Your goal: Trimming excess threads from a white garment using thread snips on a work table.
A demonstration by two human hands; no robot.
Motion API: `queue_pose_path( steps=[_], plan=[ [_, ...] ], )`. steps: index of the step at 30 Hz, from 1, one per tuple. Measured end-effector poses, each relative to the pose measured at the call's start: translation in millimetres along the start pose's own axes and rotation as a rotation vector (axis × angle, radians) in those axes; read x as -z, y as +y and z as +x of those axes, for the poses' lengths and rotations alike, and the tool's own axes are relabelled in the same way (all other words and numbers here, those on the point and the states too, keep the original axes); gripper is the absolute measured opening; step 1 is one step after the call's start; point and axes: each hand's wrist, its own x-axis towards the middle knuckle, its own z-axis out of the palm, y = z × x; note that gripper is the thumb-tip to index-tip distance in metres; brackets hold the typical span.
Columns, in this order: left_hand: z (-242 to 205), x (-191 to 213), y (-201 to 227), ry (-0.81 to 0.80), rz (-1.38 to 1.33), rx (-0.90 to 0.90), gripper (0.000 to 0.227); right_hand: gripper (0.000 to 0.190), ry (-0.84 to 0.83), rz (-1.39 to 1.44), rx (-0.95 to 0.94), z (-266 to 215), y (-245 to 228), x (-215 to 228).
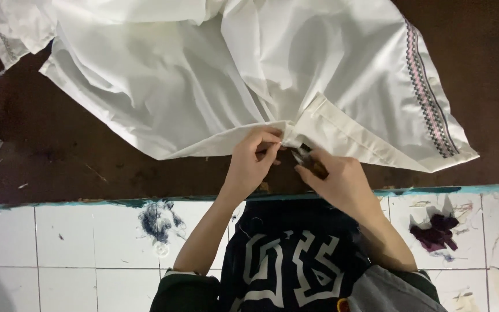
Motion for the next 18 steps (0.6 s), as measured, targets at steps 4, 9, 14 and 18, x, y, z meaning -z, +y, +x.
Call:
queue_pose_path(
  steps=[4, 9, 14, 18],
  plan=[
    [-1, -3, -1, -0.005, -0.030, 0.012, 0.015, 0.027, 0.050, -0.167, 0.069, -7, 22, -27],
    [-3, -6, -5, 0.047, 0.094, -0.106, 0.009, 0.023, 0.205, -0.355, 0.227, -5, 24, -39],
    [-7, -7, -14, 0.049, 0.210, -0.165, 0.008, 0.023, 0.247, -0.457, 0.271, 1, 15, -41],
    [-10, -9, -18, 0.063, 0.276, -0.199, 0.010, 0.019, 0.235, -0.451, 0.279, 5, 5, -38]
  ],
)
